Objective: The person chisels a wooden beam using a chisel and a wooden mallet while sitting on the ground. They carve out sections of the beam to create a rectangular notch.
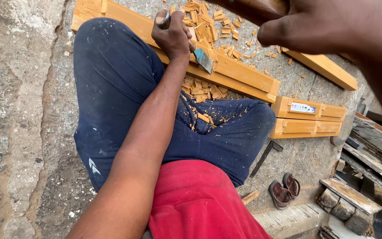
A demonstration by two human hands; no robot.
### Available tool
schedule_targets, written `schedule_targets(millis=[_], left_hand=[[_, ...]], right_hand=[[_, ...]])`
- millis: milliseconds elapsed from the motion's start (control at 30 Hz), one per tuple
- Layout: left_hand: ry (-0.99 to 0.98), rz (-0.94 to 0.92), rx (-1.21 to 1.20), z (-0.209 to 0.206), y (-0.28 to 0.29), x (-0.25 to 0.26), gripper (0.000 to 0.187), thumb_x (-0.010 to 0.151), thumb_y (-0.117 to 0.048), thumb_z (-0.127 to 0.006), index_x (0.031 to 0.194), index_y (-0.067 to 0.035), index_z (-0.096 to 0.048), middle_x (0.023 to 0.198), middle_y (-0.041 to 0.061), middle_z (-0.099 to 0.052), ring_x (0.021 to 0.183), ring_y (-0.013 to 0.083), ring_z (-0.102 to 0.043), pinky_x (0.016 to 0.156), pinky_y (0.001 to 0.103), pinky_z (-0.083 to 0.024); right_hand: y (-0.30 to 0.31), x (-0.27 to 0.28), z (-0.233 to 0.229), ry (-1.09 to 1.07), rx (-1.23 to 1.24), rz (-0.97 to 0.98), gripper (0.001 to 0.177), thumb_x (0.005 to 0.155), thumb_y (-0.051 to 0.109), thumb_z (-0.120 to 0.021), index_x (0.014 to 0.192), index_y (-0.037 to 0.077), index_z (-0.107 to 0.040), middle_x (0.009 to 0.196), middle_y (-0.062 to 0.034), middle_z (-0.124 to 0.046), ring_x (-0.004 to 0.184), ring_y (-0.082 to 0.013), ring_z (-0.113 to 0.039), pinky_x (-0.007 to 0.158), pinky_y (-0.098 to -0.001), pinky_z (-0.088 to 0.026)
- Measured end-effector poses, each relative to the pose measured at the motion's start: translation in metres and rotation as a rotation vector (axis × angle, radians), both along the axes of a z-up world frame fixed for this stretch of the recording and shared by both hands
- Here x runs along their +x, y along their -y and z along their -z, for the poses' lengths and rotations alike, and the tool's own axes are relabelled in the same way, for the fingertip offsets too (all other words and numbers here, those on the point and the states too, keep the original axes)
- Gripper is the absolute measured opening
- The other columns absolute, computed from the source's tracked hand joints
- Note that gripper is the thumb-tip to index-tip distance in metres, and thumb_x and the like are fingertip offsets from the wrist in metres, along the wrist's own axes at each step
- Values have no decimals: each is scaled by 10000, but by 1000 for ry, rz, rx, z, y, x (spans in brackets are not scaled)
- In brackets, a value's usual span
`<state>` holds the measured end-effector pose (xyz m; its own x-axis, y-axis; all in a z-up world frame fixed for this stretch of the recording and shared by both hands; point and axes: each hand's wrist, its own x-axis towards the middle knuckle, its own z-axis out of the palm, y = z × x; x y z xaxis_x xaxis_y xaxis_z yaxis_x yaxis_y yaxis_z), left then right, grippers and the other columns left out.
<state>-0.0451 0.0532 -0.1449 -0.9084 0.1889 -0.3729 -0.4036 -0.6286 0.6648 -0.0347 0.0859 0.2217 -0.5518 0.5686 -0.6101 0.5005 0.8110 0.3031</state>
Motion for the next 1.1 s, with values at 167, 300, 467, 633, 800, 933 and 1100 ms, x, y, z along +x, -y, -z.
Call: schedule_targets(millis=[167,300,467,633,800,933,1100], left_hand=[[-15,107,-236,42,-14,12,271,913,-178,-668,969,75,-589,576,100,-569,476,186,-554,467,396,-485],[-28,211,-423,67,-20,23,288,957,-207,-662,878,55,-571,619,107,-593,545,189,-571,542,392,-490],[-109,164,-363,55,-26,25,383,1011,-244,-653,765,30,-548,672,114,-622,630,193,-591,637,388,-496],[-296,3,-215,37,-15,25,177,940,-137,-666,893,28,-621,828,80,-677,763,142,-619,681,347,-507],[533,188,463,-20,-5,2,153,853,-106,-607,726,-104,-522,566,54,-527,441,183,-552,446,409,-512],[-41,230,457,-64,8,-12,114,873,-24,-630,798,-50,-548,620,72,-557,496,201,-577,490,400,-500],[-215,418,267,-87,18,-5,110,823,7,-658,815,-64,-573,664,35,-585,541,136,-569,448,325,-453]], right_hand=[[21,18,37,69,-53,-152,600,851,300,-724,1312,-27,-524,863,-297,-706,791,-460,-691,756,-537,-553],[15,22,27,191,-139,-27,484,775,297,-715,1175,53,-594,878,-263,-724,823,-432,-717,811,-545,-566],[20,54,30,113,-72,3,535,819,351,-709,1202,14,-546,840,-272,-688,793,-459,-686,767,-565,-551],[14,98,40,-13,-223,282,469,731,240,-723,1142,46,-603,764,-187,-700,658,-318,-691,633,-460,-568],[26,200,52,-486,-489,777,471,669,52,-619,1140,45,-609,691,-110,-662,519,-151,-614,448,-296,-511],[58,314,94,-1004,-609,1146,419,726,16,-601,1137,-27,-534,712,-105,-622,461,-166,-557,378,-296,-441],[110,403,168,-1166,-411,1473,400,767,38,-575,1162,-21,-556,685,-90,-601,448,-167,-553,371,-318,-483]])
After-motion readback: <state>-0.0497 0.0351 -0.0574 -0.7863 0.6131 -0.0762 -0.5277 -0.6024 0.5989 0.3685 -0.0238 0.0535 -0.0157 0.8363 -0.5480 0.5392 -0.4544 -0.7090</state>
